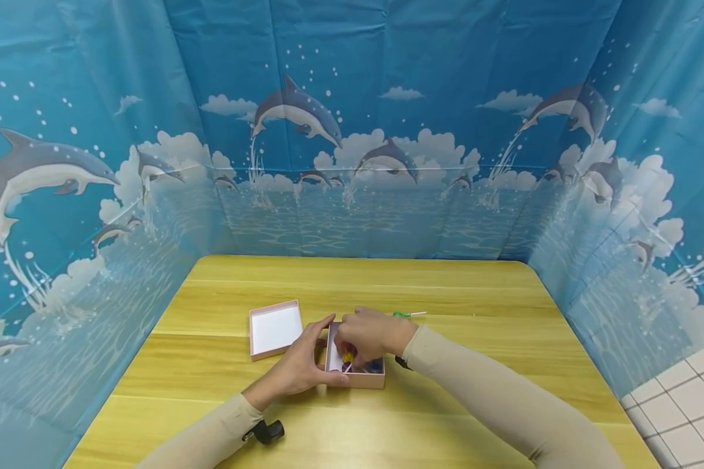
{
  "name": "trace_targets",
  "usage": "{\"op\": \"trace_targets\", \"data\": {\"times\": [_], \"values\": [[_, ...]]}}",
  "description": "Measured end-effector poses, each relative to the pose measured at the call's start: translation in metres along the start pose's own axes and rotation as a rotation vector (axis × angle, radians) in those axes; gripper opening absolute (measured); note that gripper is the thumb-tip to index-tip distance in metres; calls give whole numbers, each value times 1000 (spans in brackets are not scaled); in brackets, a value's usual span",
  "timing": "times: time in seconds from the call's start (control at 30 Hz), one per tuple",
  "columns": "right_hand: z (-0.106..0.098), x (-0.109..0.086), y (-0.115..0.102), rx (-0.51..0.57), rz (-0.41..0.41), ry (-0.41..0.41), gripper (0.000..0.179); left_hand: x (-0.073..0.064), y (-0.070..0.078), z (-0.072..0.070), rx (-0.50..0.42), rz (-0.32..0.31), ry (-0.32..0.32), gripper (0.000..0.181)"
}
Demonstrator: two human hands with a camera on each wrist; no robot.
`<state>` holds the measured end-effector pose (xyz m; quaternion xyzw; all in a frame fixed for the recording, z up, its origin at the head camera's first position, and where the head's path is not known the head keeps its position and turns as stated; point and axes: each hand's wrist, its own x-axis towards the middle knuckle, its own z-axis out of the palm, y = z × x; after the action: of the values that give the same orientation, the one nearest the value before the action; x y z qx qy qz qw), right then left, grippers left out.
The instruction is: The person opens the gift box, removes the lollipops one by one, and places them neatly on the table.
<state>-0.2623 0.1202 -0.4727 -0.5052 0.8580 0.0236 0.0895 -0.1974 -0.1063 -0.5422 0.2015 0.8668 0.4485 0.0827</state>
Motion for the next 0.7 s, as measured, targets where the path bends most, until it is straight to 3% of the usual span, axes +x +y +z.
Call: {"op": "trace_targets", "data": {"times": [0.2, 0.7], "values": [[1, 2, 1, 22, 14, 42, 27, 0, -1, 0, -5, 4, 2, 129], [0, 1, 8, 219, -28, 80, 20, -1, 1, -1, -17, 17, 4, 129]]}}
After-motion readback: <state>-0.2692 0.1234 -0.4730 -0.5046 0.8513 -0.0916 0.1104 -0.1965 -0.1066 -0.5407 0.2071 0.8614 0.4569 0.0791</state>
